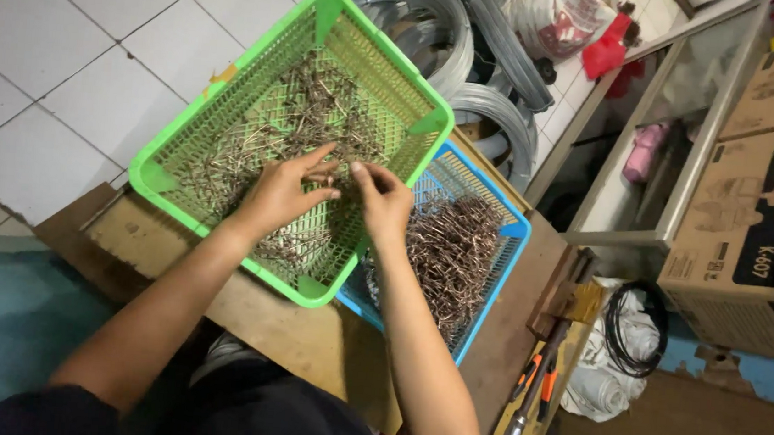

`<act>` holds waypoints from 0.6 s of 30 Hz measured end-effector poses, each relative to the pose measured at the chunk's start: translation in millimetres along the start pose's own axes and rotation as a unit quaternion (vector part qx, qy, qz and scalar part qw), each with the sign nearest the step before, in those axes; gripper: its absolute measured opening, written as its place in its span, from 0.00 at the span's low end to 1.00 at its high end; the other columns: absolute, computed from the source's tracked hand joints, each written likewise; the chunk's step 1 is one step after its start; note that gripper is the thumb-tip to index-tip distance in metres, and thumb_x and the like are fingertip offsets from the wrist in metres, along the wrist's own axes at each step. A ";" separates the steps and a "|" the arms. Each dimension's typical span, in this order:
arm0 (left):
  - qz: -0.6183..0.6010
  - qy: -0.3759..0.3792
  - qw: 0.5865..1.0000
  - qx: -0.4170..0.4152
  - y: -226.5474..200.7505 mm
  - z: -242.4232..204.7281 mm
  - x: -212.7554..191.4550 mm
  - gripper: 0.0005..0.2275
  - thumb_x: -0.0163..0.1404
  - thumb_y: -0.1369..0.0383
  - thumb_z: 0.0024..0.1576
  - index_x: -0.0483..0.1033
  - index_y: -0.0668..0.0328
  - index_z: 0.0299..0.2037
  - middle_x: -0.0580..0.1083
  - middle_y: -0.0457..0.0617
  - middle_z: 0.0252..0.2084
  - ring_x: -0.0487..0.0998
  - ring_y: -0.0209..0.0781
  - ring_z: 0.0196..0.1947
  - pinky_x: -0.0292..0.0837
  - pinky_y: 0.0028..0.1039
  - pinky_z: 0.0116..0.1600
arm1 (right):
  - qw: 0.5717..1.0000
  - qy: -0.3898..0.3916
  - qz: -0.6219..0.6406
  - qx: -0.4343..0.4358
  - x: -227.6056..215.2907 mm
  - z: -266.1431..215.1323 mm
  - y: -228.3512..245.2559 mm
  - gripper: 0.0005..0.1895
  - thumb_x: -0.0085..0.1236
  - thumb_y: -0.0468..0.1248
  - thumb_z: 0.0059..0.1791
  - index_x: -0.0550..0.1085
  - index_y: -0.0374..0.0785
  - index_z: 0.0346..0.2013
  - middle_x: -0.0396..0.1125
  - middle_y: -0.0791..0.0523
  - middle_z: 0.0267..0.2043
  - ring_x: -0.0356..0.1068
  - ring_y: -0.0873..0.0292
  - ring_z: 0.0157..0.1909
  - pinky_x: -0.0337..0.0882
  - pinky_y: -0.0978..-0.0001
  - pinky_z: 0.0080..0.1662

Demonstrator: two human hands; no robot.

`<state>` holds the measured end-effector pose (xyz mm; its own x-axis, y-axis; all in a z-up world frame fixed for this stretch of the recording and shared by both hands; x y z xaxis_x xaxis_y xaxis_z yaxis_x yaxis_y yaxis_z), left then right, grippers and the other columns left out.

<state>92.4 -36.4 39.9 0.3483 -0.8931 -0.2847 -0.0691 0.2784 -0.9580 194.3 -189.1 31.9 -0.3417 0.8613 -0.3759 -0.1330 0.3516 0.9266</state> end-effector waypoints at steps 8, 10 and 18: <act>0.007 0.007 0.991 0.133 -52.7 7.6 42.5 0.10 0.57 0.74 0.59 0.84 0.54 0.50 0.81 0.53 0.48 0.81 0.54 0.51 0.76 0.45 0.57 | 0.962 -0.115 0.213 0.124 -86.4 -25.4 -9.6 0.17 0.69 0.38 0.47 0.78 0.27 0.42 0.74 0.48 0.32 0.70 0.63 0.27 0.74 0.73 0.28; -0.002 0.019 0.983 0.182 -69.5 10.1 59.8 0.09 0.57 0.75 0.58 0.85 0.52 0.46 0.82 0.50 0.46 0.83 0.52 0.48 0.77 0.41 0.53 | 0.945 -0.142 0.248 0.160 -108.5 -34.2 -12.0 0.15 0.70 0.37 0.46 0.77 0.28 0.40 0.73 0.47 0.33 0.68 0.63 0.25 0.75 0.74 0.27; 0.033 0.072 0.964 0.252 -123.1 10.9 149.2 0.07 0.58 0.71 0.57 0.85 0.50 0.43 0.80 0.41 0.52 0.81 0.46 0.50 0.78 0.37 0.52 | 0.907 -0.201 0.316 0.194 -205.1 -70.8 -36.4 0.11 0.69 0.35 0.46 0.77 0.31 0.35 0.74 0.47 0.33 0.67 0.64 0.24 0.76 0.72 0.26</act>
<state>163.0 -200.1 115.8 0.2228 -0.8969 -0.3820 0.3893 0.4411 -0.8086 203.4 -404.6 75.6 0.1407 0.9724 0.1860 0.3355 -0.2236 0.9151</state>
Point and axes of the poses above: each hand's wrist, its own z-axis towards the middle knuckle, its own x-axis out of the palm, y = z × x, the point moved 7 cm from there along z, towards the middle knuckle
